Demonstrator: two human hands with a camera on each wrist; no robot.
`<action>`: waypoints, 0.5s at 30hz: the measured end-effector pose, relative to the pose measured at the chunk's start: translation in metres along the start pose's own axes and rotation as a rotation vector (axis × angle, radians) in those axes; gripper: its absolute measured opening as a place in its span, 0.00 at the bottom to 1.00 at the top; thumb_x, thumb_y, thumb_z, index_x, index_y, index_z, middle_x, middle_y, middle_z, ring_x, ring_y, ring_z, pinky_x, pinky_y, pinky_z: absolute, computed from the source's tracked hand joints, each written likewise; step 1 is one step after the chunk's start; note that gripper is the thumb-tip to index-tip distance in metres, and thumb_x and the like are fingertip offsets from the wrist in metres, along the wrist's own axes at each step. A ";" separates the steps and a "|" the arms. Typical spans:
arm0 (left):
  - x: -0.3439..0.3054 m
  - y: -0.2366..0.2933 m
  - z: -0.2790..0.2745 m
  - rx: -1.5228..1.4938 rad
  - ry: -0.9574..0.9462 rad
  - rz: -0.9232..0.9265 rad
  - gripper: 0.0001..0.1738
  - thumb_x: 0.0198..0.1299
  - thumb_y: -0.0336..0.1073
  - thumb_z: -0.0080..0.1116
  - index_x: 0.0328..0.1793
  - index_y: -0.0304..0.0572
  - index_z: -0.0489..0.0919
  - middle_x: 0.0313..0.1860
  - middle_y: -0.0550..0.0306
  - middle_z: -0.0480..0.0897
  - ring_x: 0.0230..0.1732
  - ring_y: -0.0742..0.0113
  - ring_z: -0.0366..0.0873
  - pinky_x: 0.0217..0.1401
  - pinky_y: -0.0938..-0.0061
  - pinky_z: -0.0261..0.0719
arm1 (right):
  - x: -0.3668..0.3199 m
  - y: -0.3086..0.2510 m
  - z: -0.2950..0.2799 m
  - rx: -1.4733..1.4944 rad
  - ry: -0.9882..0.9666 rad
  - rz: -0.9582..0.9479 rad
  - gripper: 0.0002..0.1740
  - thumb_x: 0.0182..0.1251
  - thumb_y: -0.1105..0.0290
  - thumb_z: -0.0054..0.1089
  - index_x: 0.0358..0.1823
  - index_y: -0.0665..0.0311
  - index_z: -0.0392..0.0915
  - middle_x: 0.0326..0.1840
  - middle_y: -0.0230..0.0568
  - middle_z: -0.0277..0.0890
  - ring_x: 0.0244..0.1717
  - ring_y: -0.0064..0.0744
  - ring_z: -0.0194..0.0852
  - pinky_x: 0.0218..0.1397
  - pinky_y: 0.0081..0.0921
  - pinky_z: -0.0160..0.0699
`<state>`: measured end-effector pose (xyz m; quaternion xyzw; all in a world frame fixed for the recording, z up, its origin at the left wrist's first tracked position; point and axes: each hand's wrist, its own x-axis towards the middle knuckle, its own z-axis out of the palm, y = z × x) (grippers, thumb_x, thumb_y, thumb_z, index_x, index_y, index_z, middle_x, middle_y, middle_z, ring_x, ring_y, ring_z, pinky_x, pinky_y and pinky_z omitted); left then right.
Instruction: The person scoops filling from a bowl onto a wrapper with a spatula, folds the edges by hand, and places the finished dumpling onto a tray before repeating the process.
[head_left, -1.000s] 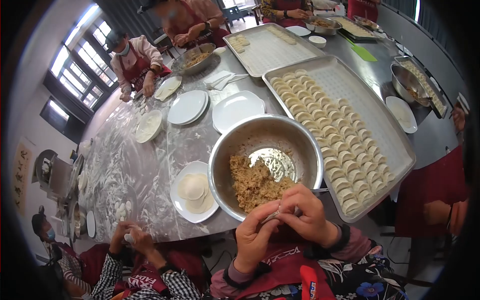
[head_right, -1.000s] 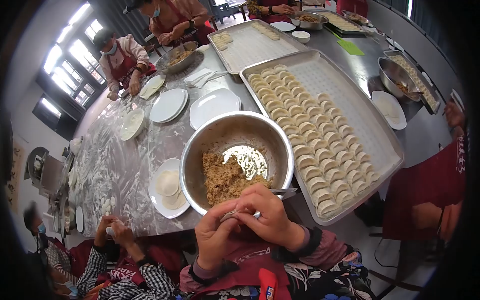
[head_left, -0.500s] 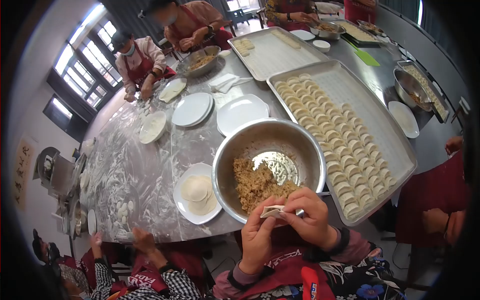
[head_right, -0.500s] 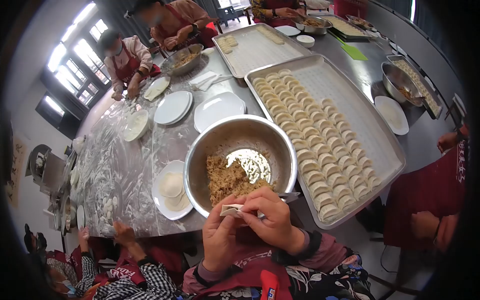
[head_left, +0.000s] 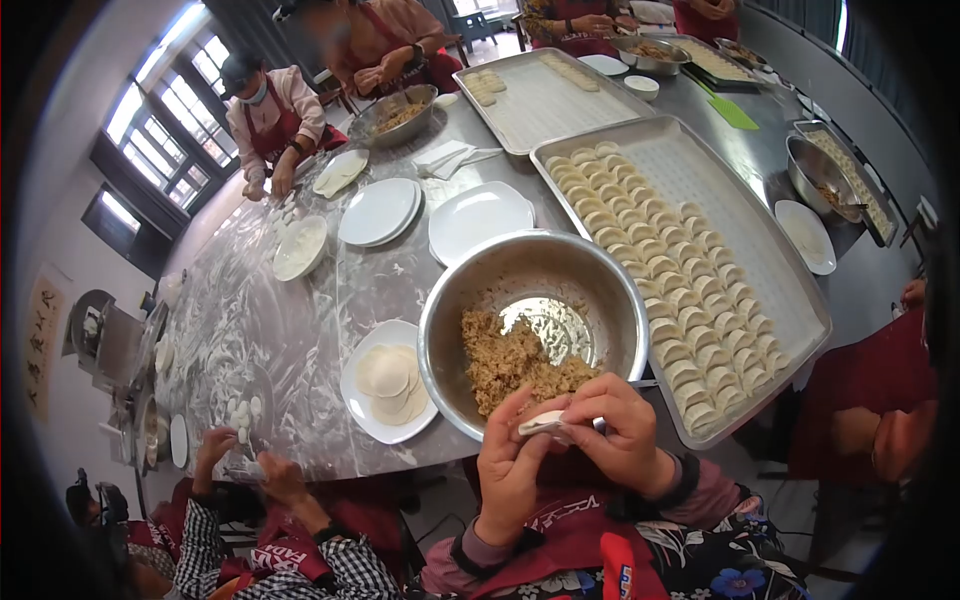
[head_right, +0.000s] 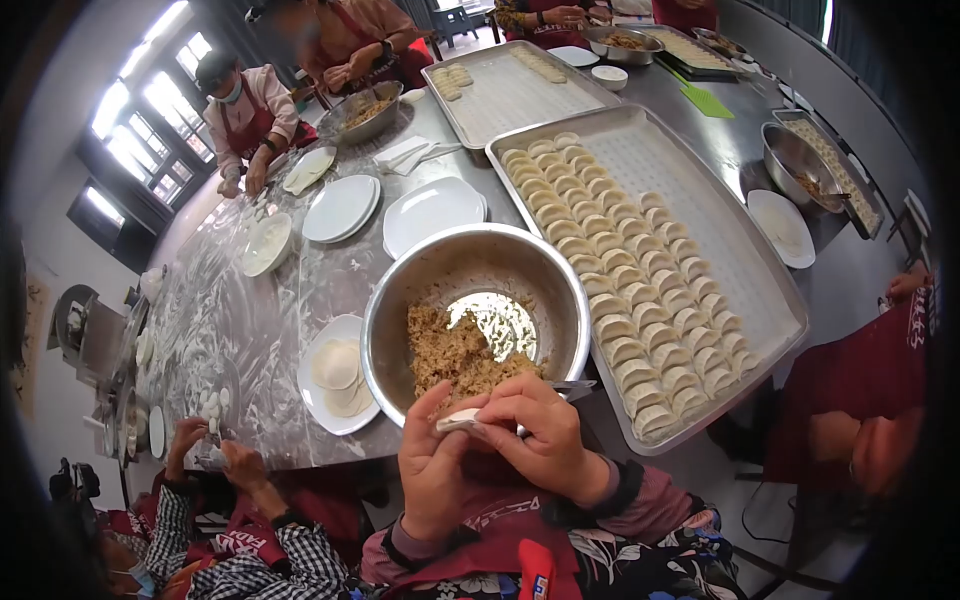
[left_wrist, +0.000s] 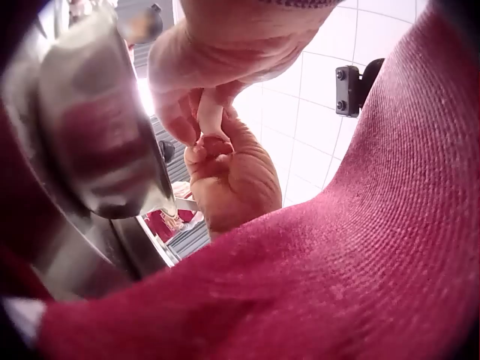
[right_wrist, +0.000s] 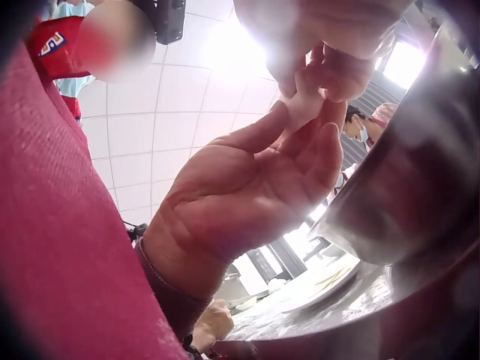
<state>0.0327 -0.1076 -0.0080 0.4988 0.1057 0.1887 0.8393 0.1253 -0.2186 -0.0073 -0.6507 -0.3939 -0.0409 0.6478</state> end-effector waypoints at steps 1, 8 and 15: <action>0.000 0.000 -0.002 -0.021 0.011 -0.029 0.22 0.65 0.23 0.47 0.65 0.32 0.65 0.57 0.43 0.75 0.53 0.68 0.76 0.54 0.77 0.76 | -0.002 0.001 0.000 -0.001 -0.002 0.003 0.10 0.49 0.80 0.67 0.34 0.65 0.79 0.35 0.41 0.74 0.31 0.30 0.74 0.31 0.22 0.73; -0.002 -0.005 -0.003 -0.020 0.048 -0.080 0.21 0.65 0.22 0.46 0.64 0.32 0.67 0.57 0.48 0.76 0.52 0.71 0.76 0.54 0.80 0.75 | -0.002 0.003 0.007 0.021 0.032 -0.006 0.09 0.49 0.79 0.68 0.33 0.66 0.79 0.35 0.41 0.74 0.32 0.31 0.75 0.32 0.22 0.74; -0.002 0.003 -0.006 0.296 -0.100 0.028 0.19 0.65 0.22 0.47 0.62 0.33 0.70 0.56 0.52 0.76 0.53 0.72 0.75 0.53 0.79 0.76 | 0.002 0.001 0.004 -0.072 -0.026 -0.052 0.08 0.50 0.79 0.67 0.32 0.65 0.78 0.35 0.41 0.74 0.26 0.29 0.74 0.26 0.21 0.73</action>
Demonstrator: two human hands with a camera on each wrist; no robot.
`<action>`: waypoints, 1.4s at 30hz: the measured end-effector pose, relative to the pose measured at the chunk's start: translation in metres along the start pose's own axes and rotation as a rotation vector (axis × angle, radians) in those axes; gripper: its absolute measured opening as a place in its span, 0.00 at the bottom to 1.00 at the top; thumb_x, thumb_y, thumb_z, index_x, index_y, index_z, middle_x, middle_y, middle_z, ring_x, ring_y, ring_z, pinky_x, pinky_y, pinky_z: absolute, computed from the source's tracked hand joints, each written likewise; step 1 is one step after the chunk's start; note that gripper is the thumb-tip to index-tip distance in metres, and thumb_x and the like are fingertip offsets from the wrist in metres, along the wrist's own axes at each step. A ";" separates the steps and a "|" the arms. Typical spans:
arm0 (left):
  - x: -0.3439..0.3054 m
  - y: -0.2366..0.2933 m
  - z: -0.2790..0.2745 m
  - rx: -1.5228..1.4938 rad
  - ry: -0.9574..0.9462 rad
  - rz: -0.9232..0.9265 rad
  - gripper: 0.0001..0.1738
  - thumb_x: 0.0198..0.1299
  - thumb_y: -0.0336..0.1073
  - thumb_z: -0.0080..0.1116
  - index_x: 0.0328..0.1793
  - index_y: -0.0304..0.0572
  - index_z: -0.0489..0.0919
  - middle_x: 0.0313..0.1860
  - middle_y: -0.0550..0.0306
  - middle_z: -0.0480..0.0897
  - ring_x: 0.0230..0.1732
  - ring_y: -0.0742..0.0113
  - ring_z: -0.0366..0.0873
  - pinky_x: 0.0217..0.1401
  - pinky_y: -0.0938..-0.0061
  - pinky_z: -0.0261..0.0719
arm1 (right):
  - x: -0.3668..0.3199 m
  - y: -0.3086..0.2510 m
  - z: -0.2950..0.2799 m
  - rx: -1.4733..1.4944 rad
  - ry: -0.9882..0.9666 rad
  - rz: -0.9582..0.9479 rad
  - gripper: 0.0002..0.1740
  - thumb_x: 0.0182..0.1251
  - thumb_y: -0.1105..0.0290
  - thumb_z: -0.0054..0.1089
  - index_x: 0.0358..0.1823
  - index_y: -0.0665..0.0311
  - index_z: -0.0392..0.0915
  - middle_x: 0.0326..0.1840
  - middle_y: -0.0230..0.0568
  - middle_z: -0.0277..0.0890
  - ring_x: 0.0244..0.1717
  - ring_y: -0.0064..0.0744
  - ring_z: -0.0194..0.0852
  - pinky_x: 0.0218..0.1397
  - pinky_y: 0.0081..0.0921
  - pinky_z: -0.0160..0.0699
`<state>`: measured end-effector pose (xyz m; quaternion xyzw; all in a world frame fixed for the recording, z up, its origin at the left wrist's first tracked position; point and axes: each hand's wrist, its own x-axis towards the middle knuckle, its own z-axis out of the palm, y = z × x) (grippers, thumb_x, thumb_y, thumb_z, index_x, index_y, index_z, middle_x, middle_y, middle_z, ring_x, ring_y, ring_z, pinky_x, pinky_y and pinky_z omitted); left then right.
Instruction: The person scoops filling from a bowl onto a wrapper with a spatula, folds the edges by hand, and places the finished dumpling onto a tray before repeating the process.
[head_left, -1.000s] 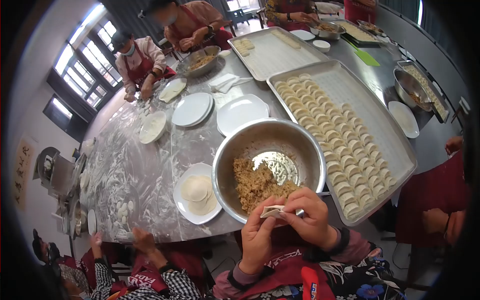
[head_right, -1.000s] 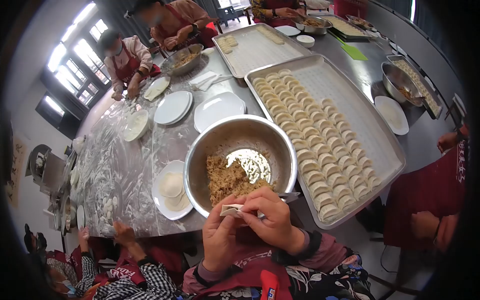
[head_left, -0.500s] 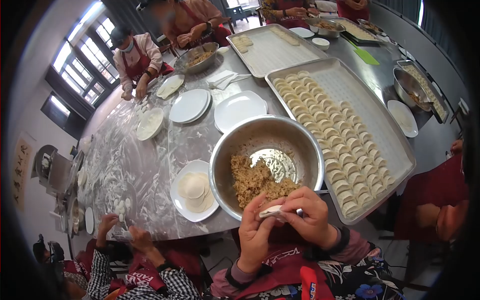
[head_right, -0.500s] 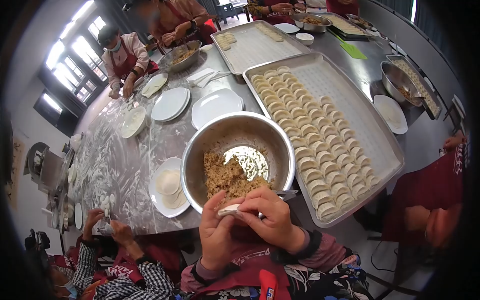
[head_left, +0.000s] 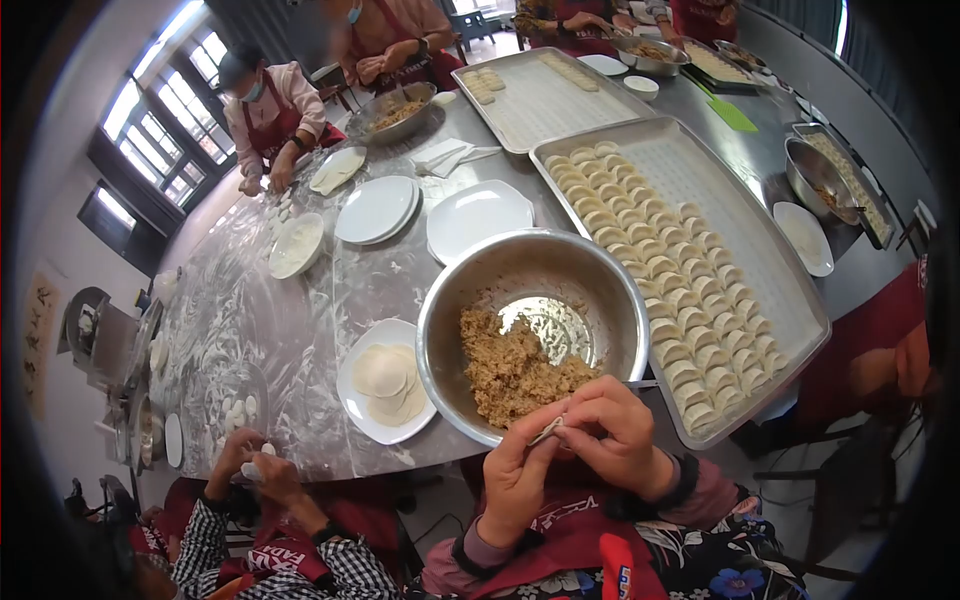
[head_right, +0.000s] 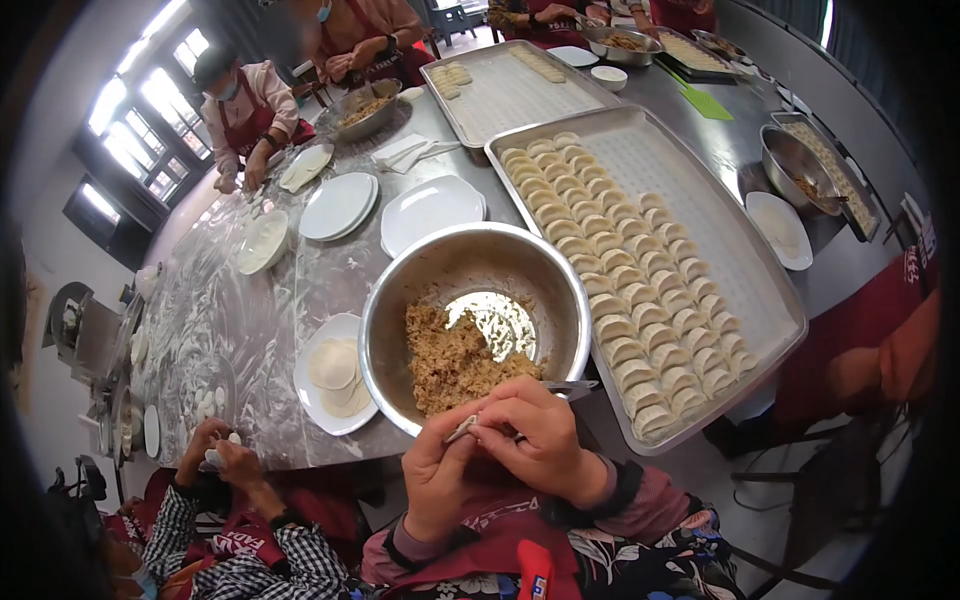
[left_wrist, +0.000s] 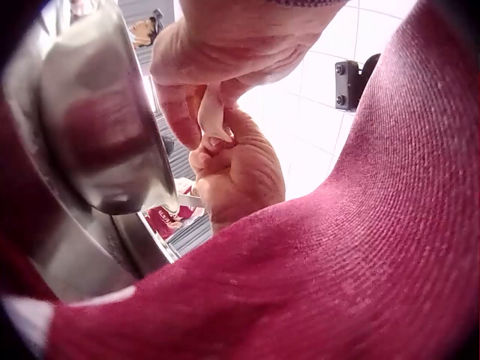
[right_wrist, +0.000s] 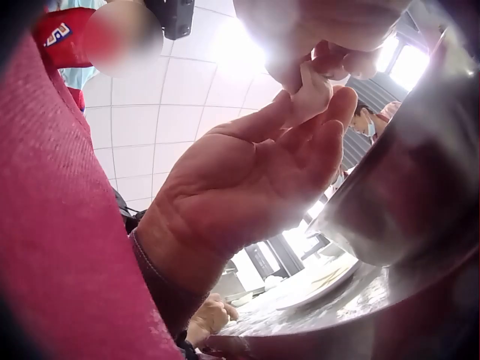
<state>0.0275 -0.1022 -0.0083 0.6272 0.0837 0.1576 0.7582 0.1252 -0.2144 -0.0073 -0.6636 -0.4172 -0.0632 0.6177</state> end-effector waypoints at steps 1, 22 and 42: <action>-0.002 0.000 0.000 -0.008 0.006 -0.035 0.19 0.65 0.22 0.48 0.62 0.33 0.70 0.56 0.52 0.76 0.53 0.72 0.75 0.53 0.79 0.76 | -0.003 -0.002 0.000 -0.004 -0.003 0.010 0.08 0.50 0.79 0.67 0.32 0.65 0.78 0.35 0.41 0.74 0.26 0.29 0.74 0.26 0.21 0.73; 0.002 -0.006 0.001 0.007 0.066 0.060 0.18 0.65 0.21 0.46 0.60 0.32 0.72 0.54 0.52 0.78 0.50 0.72 0.76 0.53 0.80 0.74 | 0.000 0.000 0.004 0.013 0.039 -0.020 0.10 0.49 0.80 0.68 0.33 0.66 0.78 0.35 0.42 0.74 0.30 0.31 0.75 0.30 0.22 0.74; 0.004 -0.005 0.002 0.061 0.098 0.092 0.20 0.65 0.21 0.43 0.64 0.32 0.69 0.56 0.47 0.77 0.54 0.69 0.75 0.57 0.77 0.72 | -0.002 -0.001 0.009 0.012 0.062 -0.007 0.10 0.47 0.82 0.68 0.33 0.66 0.79 0.36 0.42 0.74 0.33 0.32 0.77 0.31 0.23 0.76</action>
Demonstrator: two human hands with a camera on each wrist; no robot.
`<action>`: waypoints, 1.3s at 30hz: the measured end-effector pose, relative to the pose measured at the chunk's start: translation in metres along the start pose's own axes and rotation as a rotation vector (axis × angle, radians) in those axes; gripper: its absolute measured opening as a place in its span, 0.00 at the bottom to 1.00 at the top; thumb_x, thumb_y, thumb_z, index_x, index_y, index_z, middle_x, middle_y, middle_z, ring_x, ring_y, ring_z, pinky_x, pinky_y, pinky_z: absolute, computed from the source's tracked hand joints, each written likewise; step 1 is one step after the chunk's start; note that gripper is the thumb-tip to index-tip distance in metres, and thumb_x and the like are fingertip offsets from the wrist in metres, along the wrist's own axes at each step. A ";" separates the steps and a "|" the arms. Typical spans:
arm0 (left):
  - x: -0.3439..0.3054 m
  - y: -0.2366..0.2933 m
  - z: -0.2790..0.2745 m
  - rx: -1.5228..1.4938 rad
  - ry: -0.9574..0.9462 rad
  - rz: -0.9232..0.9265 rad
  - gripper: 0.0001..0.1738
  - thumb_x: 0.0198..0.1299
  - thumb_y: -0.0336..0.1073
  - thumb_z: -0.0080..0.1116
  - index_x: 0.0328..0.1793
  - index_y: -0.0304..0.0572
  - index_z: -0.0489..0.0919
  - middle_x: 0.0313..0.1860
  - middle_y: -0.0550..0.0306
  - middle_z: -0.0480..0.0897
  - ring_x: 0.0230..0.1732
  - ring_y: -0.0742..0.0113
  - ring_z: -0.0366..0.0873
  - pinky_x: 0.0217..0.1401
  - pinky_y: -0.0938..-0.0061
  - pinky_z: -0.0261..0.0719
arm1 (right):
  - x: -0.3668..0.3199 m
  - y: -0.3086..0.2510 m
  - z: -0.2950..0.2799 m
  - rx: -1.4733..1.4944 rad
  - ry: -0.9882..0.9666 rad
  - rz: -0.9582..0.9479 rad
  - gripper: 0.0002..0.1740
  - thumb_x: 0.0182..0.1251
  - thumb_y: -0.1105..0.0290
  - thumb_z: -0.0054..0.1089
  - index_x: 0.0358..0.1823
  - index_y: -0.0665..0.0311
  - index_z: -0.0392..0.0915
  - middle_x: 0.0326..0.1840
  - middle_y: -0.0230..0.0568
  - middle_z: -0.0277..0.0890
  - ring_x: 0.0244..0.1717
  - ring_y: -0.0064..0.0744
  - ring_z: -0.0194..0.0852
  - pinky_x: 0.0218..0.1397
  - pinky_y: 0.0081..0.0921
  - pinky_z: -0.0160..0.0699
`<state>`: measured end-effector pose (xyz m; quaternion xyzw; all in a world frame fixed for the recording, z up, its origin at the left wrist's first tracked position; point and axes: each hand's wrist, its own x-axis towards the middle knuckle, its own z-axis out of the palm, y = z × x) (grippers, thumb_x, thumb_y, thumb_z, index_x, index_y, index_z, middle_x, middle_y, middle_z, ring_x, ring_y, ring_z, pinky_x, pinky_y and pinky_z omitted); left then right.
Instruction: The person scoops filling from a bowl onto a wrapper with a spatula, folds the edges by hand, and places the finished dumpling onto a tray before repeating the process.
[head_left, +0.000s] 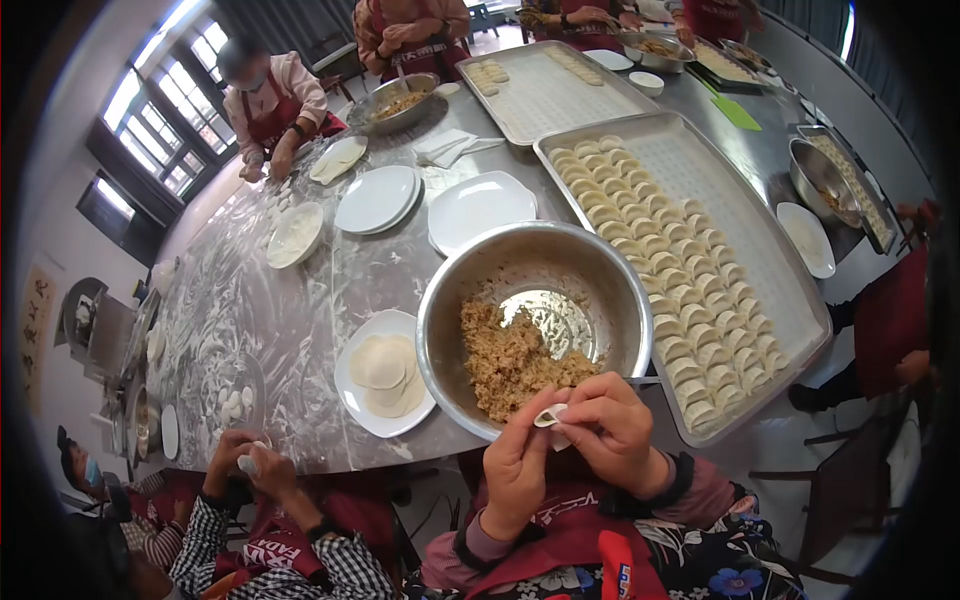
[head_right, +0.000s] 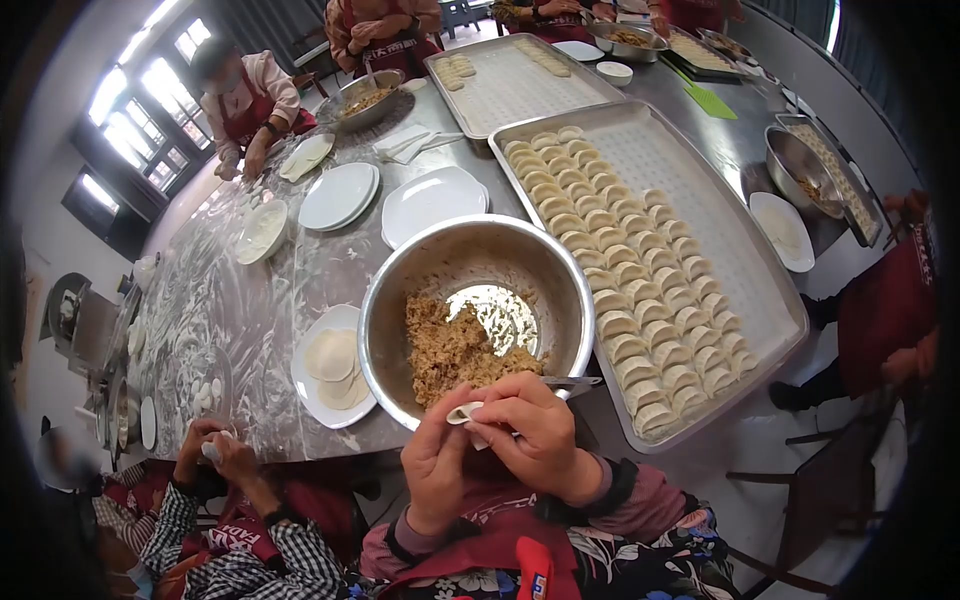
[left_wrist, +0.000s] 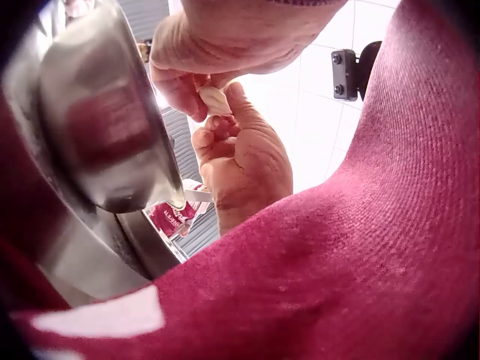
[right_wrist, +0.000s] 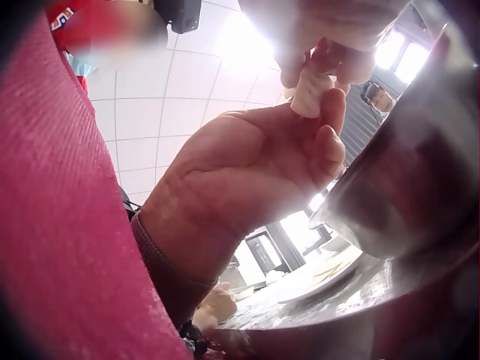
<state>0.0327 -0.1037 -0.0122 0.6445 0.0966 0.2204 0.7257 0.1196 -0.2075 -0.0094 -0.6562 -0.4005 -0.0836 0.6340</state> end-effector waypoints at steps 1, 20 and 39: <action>0.000 0.002 0.000 0.104 -0.029 0.009 0.20 0.65 0.21 0.44 0.63 0.32 0.69 0.56 0.48 0.77 0.53 0.70 0.75 0.56 0.78 0.72 | 0.001 0.000 0.000 0.001 -0.001 0.000 0.10 0.47 0.82 0.68 0.33 0.66 0.79 0.36 0.42 0.74 0.33 0.32 0.77 0.31 0.23 0.76; -0.001 -0.002 0.003 -0.054 -0.064 -0.018 0.26 0.63 0.22 0.48 0.69 0.34 0.64 0.59 0.48 0.75 0.52 0.70 0.75 0.53 0.78 0.74 | 0.005 -0.002 -0.005 0.030 -0.042 0.028 0.09 0.49 0.82 0.66 0.32 0.66 0.79 0.36 0.41 0.72 0.31 0.29 0.75 0.31 0.21 0.75; -0.006 0.003 -0.011 -0.186 -0.225 -0.137 0.33 0.63 0.19 0.42 0.74 0.36 0.51 0.58 0.48 0.73 0.57 0.67 0.72 0.59 0.76 0.70 | 0.009 -0.019 -0.012 0.083 -0.170 0.123 0.23 0.47 0.77 0.67 0.49 0.61 0.78 0.54 0.46 0.70 0.58 0.44 0.66 0.57 0.35 0.68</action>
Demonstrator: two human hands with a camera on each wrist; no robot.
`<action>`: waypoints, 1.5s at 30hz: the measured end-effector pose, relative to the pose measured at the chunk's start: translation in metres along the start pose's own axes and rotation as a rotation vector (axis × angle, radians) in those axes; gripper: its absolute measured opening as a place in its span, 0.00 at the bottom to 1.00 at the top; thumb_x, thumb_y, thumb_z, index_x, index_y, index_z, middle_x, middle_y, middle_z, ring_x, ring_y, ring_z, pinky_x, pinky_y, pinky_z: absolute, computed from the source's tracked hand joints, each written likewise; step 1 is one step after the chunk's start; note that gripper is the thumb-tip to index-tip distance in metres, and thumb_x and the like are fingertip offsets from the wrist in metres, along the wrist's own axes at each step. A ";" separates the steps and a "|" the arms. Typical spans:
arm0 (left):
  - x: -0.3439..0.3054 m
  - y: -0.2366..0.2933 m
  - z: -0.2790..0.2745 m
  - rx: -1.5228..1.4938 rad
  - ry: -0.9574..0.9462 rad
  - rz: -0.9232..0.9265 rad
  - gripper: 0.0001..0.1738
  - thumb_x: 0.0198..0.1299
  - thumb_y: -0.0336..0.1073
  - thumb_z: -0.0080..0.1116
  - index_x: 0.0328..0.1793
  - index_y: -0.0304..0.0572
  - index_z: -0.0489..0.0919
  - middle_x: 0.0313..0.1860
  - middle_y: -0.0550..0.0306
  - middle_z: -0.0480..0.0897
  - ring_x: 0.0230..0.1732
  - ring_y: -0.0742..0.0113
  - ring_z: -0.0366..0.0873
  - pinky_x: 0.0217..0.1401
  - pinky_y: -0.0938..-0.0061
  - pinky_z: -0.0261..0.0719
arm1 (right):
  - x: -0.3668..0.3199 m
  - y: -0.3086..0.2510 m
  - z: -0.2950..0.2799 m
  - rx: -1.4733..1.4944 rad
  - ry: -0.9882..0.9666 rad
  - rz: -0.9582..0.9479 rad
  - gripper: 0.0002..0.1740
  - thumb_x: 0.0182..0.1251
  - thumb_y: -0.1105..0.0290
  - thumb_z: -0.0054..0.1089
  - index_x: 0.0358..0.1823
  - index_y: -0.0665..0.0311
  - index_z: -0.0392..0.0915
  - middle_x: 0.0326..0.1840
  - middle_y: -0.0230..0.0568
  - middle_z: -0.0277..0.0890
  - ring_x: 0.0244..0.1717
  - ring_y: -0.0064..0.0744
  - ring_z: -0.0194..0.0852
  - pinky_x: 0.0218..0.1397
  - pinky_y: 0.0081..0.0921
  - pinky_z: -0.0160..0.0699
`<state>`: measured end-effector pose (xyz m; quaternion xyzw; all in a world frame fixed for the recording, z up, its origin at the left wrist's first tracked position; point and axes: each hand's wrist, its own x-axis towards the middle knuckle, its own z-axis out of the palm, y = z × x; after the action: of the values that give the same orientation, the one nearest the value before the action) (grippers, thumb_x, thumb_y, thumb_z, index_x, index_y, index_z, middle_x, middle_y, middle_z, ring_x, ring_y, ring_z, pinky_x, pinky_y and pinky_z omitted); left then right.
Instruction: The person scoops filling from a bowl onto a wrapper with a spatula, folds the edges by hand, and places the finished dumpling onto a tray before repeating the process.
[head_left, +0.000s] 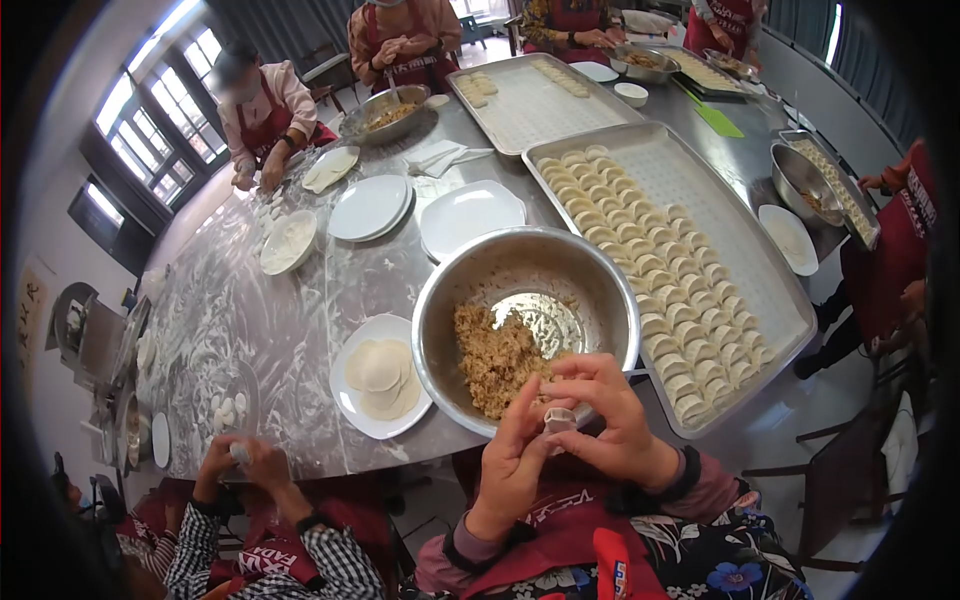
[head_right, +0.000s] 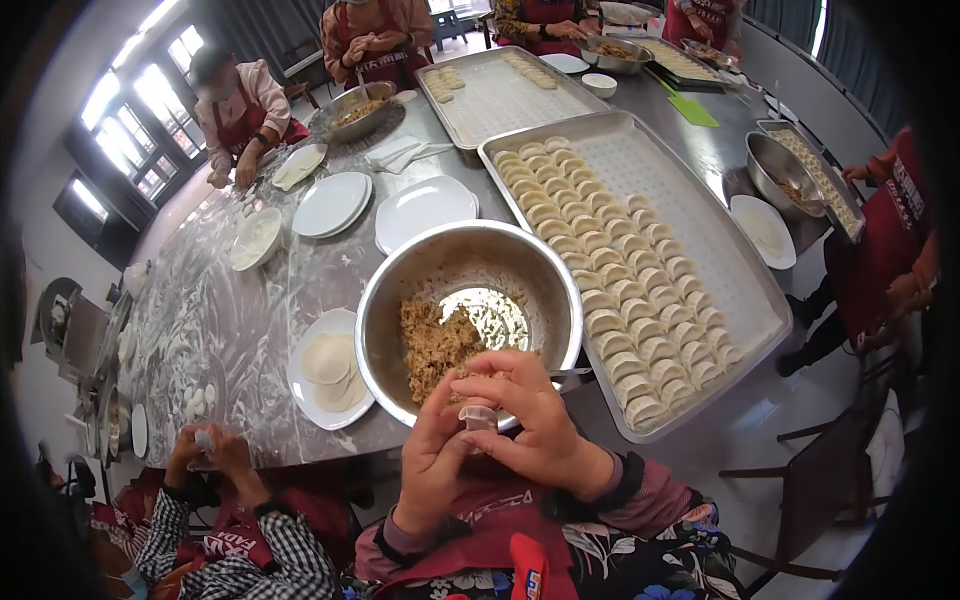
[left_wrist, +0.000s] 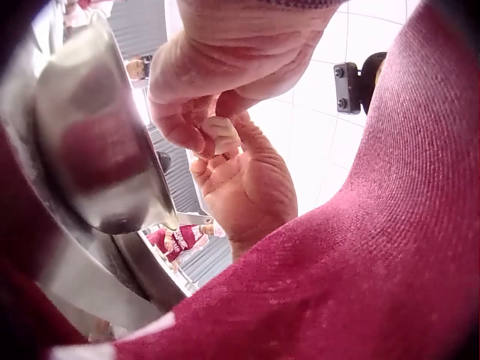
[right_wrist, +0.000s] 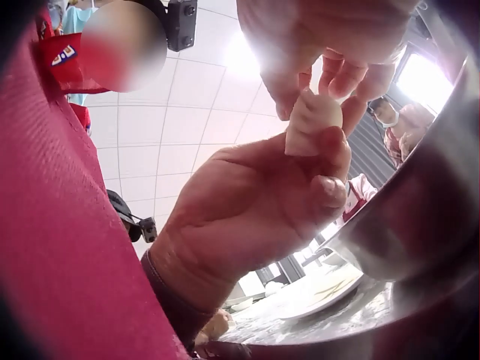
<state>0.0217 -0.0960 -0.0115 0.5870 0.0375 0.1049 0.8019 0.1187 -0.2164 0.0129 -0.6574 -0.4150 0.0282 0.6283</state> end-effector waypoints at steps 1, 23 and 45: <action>0.000 0.000 -0.001 -0.077 -0.006 0.025 0.35 0.62 0.18 0.42 0.75 0.37 0.48 0.59 0.47 0.72 0.58 0.65 0.71 0.60 0.75 0.70 | 0.000 0.001 0.000 -0.001 0.000 0.000 0.23 0.47 0.77 0.67 0.49 0.61 0.78 0.54 0.46 0.70 0.58 0.44 0.66 0.57 0.35 0.68; 0.000 0.000 0.006 -0.222 0.073 -0.053 0.16 0.62 0.20 0.50 0.56 0.32 0.71 0.52 0.53 0.77 0.50 0.71 0.75 0.54 0.77 0.74 | -0.007 0.013 0.000 0.081 -0.076 -0.004 0.10 0.49 0.77 0.65 0.34 0.59 0.84 0.61 0.44 0.71 0.69 0.47 0.57 0.68 0.40 0.55; 0.004 0.007 0.018 -0.568 -0.031 -0.153 0.29 0.54 0.22 0.57 0.62 0.40 0.62 0.62 0.49 0.67 0.66 0.59 0.65 0.69 0.64 0.64 | -0.011 0.022 -0.005 0.142 0.102 -0.036 0.06 0.54 0.80 0.62 0.34 0.67 0.82 0.55 0.49 0.75 0.61 0.45 0.69 0.59 0.34 0.70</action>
<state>0.0285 -0.1098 0.0009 0.3359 0.0384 0.0413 0.9402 0.1257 -0.2240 -0.0095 -0.6042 -0.3910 0.0127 0.6942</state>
